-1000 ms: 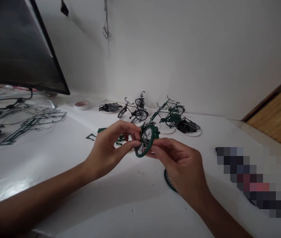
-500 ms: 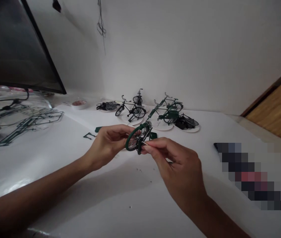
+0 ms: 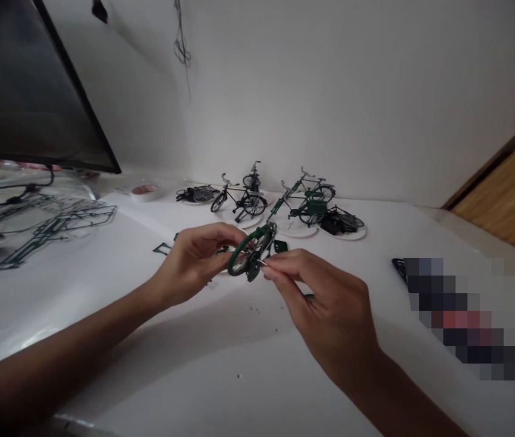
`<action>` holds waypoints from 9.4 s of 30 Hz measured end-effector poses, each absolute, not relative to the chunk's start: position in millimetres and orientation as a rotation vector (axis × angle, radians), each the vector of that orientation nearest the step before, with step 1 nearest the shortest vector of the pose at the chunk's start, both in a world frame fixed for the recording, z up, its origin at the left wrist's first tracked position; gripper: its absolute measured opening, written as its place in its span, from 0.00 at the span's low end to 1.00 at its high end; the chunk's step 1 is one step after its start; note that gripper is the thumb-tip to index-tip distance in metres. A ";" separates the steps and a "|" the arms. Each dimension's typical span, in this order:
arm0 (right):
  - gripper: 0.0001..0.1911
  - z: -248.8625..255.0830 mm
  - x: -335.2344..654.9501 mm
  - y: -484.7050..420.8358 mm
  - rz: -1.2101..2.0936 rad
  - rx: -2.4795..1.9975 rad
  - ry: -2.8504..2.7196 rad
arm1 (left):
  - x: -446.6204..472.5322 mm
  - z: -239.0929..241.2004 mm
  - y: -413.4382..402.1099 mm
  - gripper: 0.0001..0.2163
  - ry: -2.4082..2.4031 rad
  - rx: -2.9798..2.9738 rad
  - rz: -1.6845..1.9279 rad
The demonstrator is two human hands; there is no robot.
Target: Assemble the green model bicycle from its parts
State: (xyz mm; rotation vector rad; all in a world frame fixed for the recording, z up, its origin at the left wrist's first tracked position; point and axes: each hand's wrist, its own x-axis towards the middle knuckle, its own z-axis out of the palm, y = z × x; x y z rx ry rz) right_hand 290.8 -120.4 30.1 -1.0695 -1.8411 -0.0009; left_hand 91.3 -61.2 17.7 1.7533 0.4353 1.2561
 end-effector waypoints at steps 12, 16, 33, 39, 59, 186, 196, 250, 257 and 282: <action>0.04 27.7 287.9 -121.4 0.221 -1.100 -1.702 | 89.2 22.4 -65.6 0.05 0.441 1.802 1.282; 0.07 27.4 294.0 -117.5 0.109 -1.051 -1.806 | 90.9 22.5 -66.9 0.06 0.457 1.846 1.332; 0.06 27.4 291.0 -115.7 0.326 -0.972 -1.791 | 99.2 25.6 -76.6 0.02 0.456 1.631 1.296; 0.05 24.4 288.4 -111.7 0.506 -0.983 -1.706 | 98.3 19.1 -69.1 0.10 0.404 1.441 1.156; 0.07 30.2 280.0 -120.6 0.380 -1.102 -1.614 | 101.3 11.9 -72.0 0.09 0.446 1.561 1.111; 0.08 34.6 287.1 -118.9 0.667 -1.129 -1.617 | 96.3 25.7 -77.1 0.09 0.585 1.859 1.448; 0.05 27.7 286.9 -122.9 0.329 -1.074 -1.709 | 104.7 20.8 -81.4 0.04 0.585 1.650 1.379; 0.04 15.4 289.0 -105.2 0.478 -1.180 -1.743 | 101.0 18.2 -75.5 0.06 0.793 2.548 1.126; 0.07 17.3 290.0 -107.5 0.624 -1.121 -1.798 | 96.4 17.5 -71.9 0.06 0.883 2.473 1.261; 0.10 1.5 293.6 -94.7 1.264 -1.040 -1.301 | 85.2 31.3 -69.8 0.12 0.787 2.474 0.913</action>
